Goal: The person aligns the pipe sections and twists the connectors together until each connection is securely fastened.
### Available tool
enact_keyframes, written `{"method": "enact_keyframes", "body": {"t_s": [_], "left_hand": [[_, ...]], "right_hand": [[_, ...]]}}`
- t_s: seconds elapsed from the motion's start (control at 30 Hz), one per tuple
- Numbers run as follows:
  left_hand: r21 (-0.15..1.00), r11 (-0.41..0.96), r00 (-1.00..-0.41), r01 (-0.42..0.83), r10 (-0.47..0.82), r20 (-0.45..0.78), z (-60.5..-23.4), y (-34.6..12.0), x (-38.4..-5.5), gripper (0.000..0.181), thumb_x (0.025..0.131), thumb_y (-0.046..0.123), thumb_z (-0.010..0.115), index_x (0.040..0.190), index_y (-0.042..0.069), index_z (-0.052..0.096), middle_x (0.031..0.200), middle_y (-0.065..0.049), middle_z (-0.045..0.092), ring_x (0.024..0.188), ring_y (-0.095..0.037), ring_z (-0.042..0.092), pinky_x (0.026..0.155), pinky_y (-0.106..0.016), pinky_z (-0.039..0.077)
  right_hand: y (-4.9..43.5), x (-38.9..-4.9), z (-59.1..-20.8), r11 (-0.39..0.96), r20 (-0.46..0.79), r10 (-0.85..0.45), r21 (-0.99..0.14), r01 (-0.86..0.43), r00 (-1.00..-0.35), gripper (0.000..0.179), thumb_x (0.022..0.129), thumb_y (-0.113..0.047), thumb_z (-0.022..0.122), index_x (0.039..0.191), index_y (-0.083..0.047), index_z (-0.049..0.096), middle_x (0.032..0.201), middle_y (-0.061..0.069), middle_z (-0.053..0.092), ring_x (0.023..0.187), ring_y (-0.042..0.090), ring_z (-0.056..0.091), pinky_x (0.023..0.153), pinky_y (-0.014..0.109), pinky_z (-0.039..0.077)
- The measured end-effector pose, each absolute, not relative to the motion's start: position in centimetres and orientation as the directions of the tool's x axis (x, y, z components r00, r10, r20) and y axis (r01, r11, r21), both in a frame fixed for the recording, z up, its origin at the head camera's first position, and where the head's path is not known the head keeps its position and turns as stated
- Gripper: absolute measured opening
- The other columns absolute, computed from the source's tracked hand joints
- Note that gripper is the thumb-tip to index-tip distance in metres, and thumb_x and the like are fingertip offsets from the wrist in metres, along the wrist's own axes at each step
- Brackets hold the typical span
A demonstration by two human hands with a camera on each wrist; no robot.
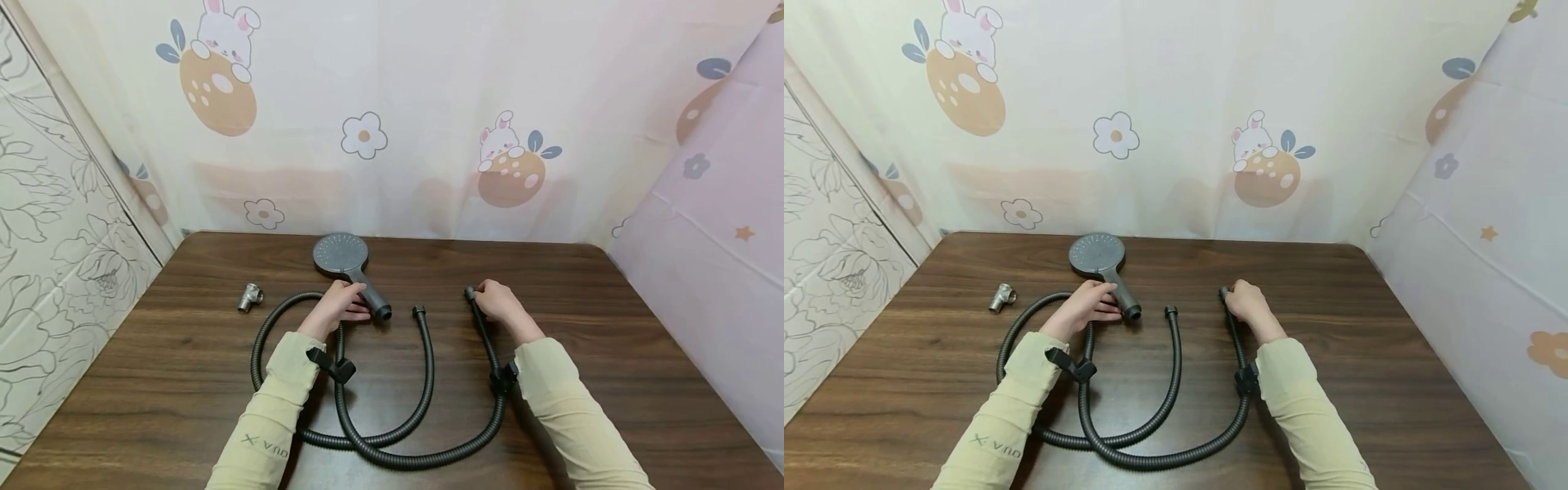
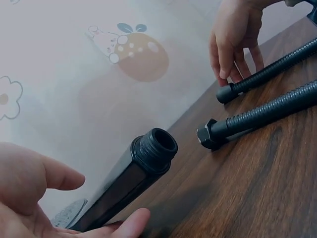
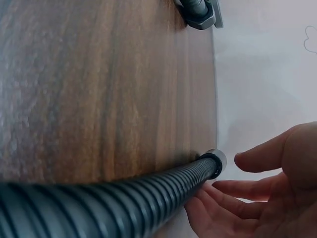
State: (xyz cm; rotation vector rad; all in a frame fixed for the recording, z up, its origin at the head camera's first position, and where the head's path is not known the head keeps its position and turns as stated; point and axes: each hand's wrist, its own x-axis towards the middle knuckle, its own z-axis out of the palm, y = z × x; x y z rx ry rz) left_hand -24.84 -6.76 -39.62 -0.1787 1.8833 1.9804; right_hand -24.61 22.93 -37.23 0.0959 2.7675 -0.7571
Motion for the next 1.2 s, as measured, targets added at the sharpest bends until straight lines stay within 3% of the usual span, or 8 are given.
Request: {"method": "enact_keyframes", "body": {"t_s": [0.1, 0.33, 0.43, 0.67, 0.93, 1.2], "left_hand": [[0.929, -0.026, -0.919, -0.368, 0.162, -0.360, -39.7, -6.4, -25.2, 0.041, 0.093, 0.014, 0.044, 0.126, -0.010, 0.034, 0.098, -0.020, 0.048, 0.065, -0.020, 0.054, 0.069, -0.034, 0.054], [0.920, -0.100, -0.925, -0.378, 0.064, -0.373, -40.0, -5.7, -25.8, 0.054, 0.091, 0.011, 0.049, 0.136, -0.007, 0.024, 0.095, -0.016, 0.047, 0.066, -0.019, 0.056, 0.069, -0.031, 0.054], [0.919, -0.126, -0.927, -0.374, 0.051, -0.371, -40.2, -5.3, -25.9, 0.048, 0.090, 0.010, 0.052, 0.131, -0.007, 0.033, 0.094, -0.015, 0.049, 0.064, -0.018, 0.056, 0.067, -0.030, 0.054], [0.910, -0.178, -0.926, -0.376, 0.032, -0.376, -40.4, -4.7, -26.2, 0.037, 0.087, 0.007, 0.057, 0.119, -0.007, 0.045, 0.092, -0.012, 0.053, 0.061, -0.012, 0.053, 0.060, -0.021, 0.051], [0.886, -0.252, -0.918, -0.390, 0.034, -0.395, -40.4, -4.8, -26.0, 0.042, 0.087, 0.006, 0.054, 0.124, -0.008, 0.042, 0.108, -0.021, 0.054, 0.079, -0.018, 0.057, 0.086, -0.036, 0.048], [0.870, -0.297, -0.916, -0.394, 0.050, -0.398, -40.5, -5.0, -25.4, 0.047, 0.089, 0.007, 0.052, 0.131, -0.005, 0.034, 0.120, -0.024, 0.048, 0.093, -0.024, 0.056, 0.090, -0.037, 0.046]], "right_hand": [[22.9, -24.7, -37.2, 0.880, -0.273, -0.001, -0.458, 0.129, -0.962, 0.039, 0.095, -0.019, 0.039, 0.121, 0.011, 0.043, 0.115, 0.030, 0.050, 0.079, 0.028, 0.059, 0.063, 0.032, 0.051], [22.8, -25.2, -37.2, 0.915, -0.259, 0.014, -0.387, 0.117, -0.966, 0.032, 0.090, -0.023, 0.053, 0.101, 0.007, 0.054, 0.084, 0.016, 0.057, 0.057, 0.017, 0.053, 0.054, 0.027, 0.041], [22.8, -25.3, -37.2, 0.918, -0.255, 0.017, -0.379, 0.116, -0.967, 0.031, 0.088, -0.024, 0.058, 0.096, 0.006, 0.057, 0.080, 0.013, 0.056, 0.058, 0.019, 0.052, 0.054, 0.028, 0.041], [23.0, -25.6, -37.3, 0.910, -0.267, 0.018, -0.394, 0.126, -0.964, 0.036, 0.084, -0.016, 0.063, 0.109, 0.009, 0.054, 0.091, 0.019, 0.058, 0.060, 0.019, 0.055, 0.056, 0.028, 0.044], [23.2, -25.5, -37.4, 0.860, -0.273, -0.002, -0.492, 0.138, -0.962, 0.039, 0.086, -0.014, 0.056, 0.118, 0.007, 0.050, 0.109, 0.025, 0.054, 0.071, 0.022, 0.058, 0.059, 0.028, 0.048], [22.8, -24.8, -37.3, 0.774, -0.289, -0.047, -0.616, 0.148, -0.956, 0.038, 0.090, -0.013, 0.052, 0.122, 0.006, 0.046, 0.116, 0.024, 0.054, 0.084, 0.024, 0.061, 0.065, 0.030, 0.051]]}}
